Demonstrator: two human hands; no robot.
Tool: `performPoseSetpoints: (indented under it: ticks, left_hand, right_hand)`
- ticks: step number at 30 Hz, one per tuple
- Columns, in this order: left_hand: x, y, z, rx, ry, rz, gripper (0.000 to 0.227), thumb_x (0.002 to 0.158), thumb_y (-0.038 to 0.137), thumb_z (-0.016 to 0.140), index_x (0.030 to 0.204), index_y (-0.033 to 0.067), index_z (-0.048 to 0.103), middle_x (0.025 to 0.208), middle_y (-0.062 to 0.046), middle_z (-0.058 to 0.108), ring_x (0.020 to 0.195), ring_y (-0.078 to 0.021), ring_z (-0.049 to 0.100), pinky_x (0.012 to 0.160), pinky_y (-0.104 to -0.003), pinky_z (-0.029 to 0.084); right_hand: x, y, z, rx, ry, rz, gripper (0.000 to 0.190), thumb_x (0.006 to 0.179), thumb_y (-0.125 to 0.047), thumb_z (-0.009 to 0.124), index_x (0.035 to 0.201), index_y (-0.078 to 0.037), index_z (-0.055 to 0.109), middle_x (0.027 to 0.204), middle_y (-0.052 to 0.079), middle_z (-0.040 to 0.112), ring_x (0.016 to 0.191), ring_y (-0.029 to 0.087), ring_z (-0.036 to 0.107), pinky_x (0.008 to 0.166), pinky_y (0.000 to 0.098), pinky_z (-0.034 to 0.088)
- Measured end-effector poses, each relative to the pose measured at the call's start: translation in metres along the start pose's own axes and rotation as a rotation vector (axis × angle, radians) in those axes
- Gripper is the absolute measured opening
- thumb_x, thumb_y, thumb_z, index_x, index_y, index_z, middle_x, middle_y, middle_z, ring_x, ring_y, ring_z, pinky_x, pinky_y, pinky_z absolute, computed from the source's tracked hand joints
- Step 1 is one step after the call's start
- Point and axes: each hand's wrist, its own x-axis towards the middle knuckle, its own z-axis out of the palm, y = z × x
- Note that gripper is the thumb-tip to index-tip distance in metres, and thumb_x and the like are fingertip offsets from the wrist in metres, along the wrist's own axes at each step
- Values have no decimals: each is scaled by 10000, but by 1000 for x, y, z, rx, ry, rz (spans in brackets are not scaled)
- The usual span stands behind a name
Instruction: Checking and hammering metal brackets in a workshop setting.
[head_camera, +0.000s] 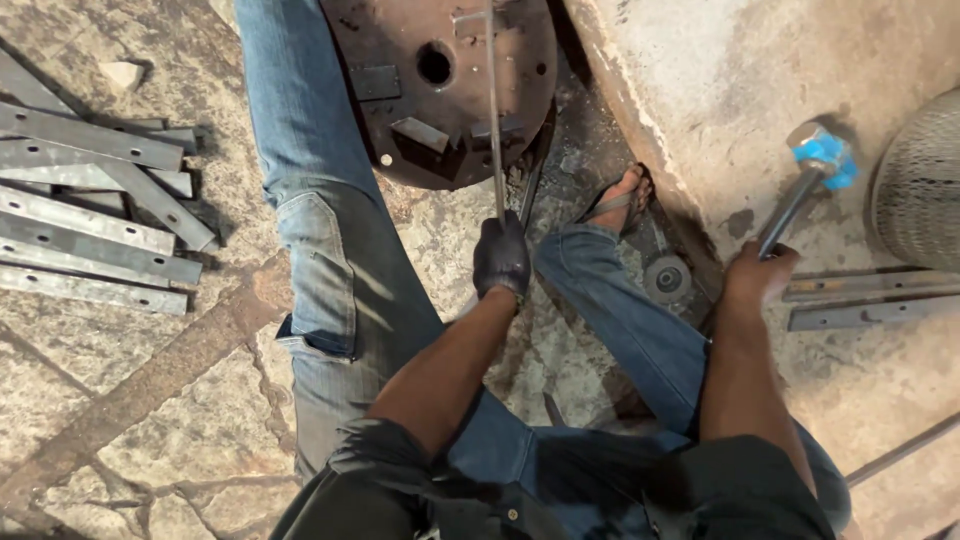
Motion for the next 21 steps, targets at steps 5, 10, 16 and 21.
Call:
performPoseSetpoints:
  ticks: [5,10,16,21]
  left_hand:
    - [11,1,2,-83,-31,-98,539,997,552,400,1145,81,614,1189,-271,672,1158,-477,602,956,-559,461]
    - [16,-3,9,-79,-54,-85,549,987,556,397,1151,76,609,1199,-270,657,1166,-474,590,963,-549,456]
    - [74,-53,69,116,-134,139,498,997,467,328,1114,73,609,1137,-249,671,1133,-406,633,916,-472,507]
    - [50,-31,35,3,-135,87,509,1028,469,389,1080,28,638,1106,-276,683,1111,-447,637,912,-511,507]
  right_hand:
    - [-9,-42,-9,152,3,-110,385,931,-164,814,1163,39,585,974,180,684,844,323,679,760,457,545]
    - [-29,-102,-41,458,-337,-302,178,1096,-122,688,1137,-6,559,908,56,577,773,149,530,663,297,437]
    - [-162,-277,-109,861,-946,80,240,1009,-322,663,1023,-107,558,701,-43,517,501,71,475,415,262,399]
    - [-251,-312,-120,558,-836,-259,274,1039,-335,660,972,-89,558,660,-36,521,507,89,496,456,281,407]
